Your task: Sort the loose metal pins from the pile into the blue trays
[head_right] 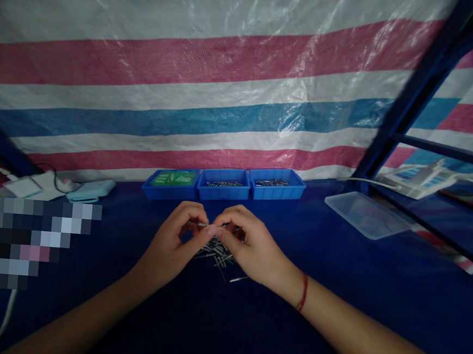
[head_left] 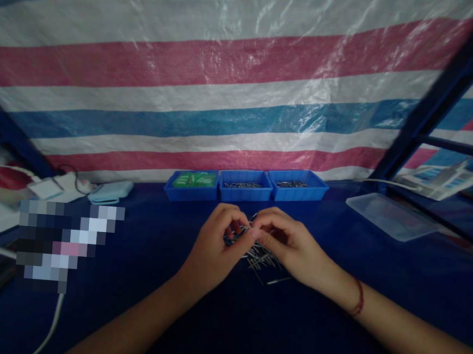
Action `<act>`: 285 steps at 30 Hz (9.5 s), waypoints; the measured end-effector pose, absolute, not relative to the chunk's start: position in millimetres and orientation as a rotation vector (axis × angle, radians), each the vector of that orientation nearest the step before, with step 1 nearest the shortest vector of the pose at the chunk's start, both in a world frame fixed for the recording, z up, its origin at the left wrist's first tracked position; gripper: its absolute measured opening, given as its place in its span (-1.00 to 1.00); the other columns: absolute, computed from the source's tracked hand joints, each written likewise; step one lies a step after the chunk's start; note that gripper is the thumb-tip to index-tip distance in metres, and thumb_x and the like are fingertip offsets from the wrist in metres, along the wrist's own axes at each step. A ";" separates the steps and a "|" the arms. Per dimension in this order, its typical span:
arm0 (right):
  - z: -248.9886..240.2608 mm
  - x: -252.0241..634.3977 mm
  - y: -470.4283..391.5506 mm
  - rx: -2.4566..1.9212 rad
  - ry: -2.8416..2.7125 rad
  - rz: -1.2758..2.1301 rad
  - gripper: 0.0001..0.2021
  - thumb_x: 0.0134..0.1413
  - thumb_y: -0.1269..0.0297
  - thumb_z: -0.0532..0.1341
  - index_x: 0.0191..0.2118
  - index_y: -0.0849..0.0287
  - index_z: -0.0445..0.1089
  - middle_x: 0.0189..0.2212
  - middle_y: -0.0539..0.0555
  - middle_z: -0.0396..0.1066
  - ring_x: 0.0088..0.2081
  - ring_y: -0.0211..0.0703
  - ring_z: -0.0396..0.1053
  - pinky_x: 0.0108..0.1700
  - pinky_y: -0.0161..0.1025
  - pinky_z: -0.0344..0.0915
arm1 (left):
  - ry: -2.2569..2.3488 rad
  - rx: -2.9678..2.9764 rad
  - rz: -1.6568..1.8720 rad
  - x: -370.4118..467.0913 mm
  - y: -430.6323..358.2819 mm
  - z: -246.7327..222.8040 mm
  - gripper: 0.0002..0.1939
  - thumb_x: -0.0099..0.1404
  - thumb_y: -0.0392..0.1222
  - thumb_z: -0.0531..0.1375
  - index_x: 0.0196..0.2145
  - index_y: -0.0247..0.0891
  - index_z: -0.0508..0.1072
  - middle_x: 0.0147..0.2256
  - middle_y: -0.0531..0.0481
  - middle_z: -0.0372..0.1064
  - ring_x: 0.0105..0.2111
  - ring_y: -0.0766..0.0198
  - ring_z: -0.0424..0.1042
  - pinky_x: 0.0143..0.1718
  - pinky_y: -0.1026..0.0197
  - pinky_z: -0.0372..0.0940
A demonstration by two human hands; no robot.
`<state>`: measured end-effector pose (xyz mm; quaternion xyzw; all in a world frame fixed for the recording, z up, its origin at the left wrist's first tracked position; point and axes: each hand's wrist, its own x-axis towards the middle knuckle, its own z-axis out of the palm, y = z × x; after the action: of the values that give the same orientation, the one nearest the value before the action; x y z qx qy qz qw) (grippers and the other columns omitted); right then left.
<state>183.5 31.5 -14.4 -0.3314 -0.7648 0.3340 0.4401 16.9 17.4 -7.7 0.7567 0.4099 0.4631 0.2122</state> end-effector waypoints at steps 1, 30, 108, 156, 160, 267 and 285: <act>-13.7 183.9 31.0 -0.820 -1.923 0.831 -0.88 0.13 0.26 0.14 -0.34 0.17 0.37 -0.34 0.05 0.31 -0.30 -0.22 0.32 -0.28 -0.21 0.27 | 1.154 2.095 1.285 16.7 17.6 -8.0 -0.90 0.23 -0.24 0.14 -0.43 -0.24 0.27 -0.35 0.04 0.20 -0.37 0.33 0.26 -0.37 0.26 0.20; -19.3 233.0 85.9 -1.376 -2.183 0.026 -0.75 0.11 0.22 0.09 -0.13 0.22 0.34 -0.26 0.12 0.39 -0.48 -0.22 0.32 -0.39 -0.24 0.27 | 1.229 2.462 0.121 -20.0 35.0 -2.2 -0.87 0.18 -0.15 0.16 -0.43 -0.25 0.43 -0.47 0.08 0.32 -0.49 0.33 0.28 -0.47 0.29 0.08; -7.5 189.8 29.8 -0.862 -2.061 0.609 -0.85 0.13 0.27 0.12 -0.32 0.20 0.39 -0.42 0.03 0.35 -0.43 -0.28 0.29 -0.40 -0.28 0.23 | 1.052 2.288 1.115 -1.7 23.4 11.3 -0.93 0.26 -0.24 0.14 -0.30 -0.22 0.43 -0.44 0.09 0.30 -0.48 0.41 0.27 -0.46 0.34 0.17; -31.8 264.9 118.6 -1.343 -1.783 -0.445 -0.77 0.06 0.23 0.11 -0.23 0.23 0.42 -0.26 0.22 0.36 -0.18 0.06 0.32 -0.09 -0.01 0.25 | 1.264 2.468 0.132 -27.6 35.0 -0.1 -0.89 0.19 -0.18 0.16 -0.30 -0.18 0.45 -0.33 0.05 0.30 -0.38 0.28 0.33 -0.38 0.27 0.15; -23.2 243.7 98.3 -1.227 -1.908 -0.272 -0.82 0.06 0.27 0.11 -0.28 0.19 0.41 -0.27 0.17 0.38 -0.18 0.02 0.34 -0.06 -0.02 0.25 | 1.220 2.520 0.155 -26.6 36.8 -2.7 -0.88 0.25 -0.20 0.11 -0.34 -0.19 0.45 -0.35 0.05 0.30 -0.40 0.30 0.33 -0.38 0.28 0.15; 10.3 239.7 80.4 -1.093 -1.824 -0.287 -0.83 0.14 0.29 0.10 -0.34 0.20 0.41 -0.40 0.09 0.43 -0.34 -0.16 0.36 -0.23 -0.20 0.21 | 1.260 2.392 0.754 6.8 27.0 -14.7 -0.77 0.35 -0.21 0.01 -0.05 -0.19 0.29 -0.27 0.02 0.35 -0.41 0.32 0.35 -0.31 0.20 0.26; -5.9 250.3 94.3 -1.426 -1.846 -0.106 -0.78 0.02 0.28 0.11 -0.25 0.20 0.44 -0.34 0.12 0.44 -0.31 -0.07 0.36 -0.26 -0.16 0.25 | 0.916 2.625 0.215 -2.2 25.3 -3.5 -0.88 0.25 -0.23 0.12 -0.23 -0.18 0.38 -0.28 0.04 0.34 -0.34 0.29 0.37 -0.28 0.24 0.23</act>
<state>250.3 94.3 -5.9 -0.5616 -0.7272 -0.0416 0.3925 -2.2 25.3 -3.5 0.9268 0.3233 0.0758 0.1757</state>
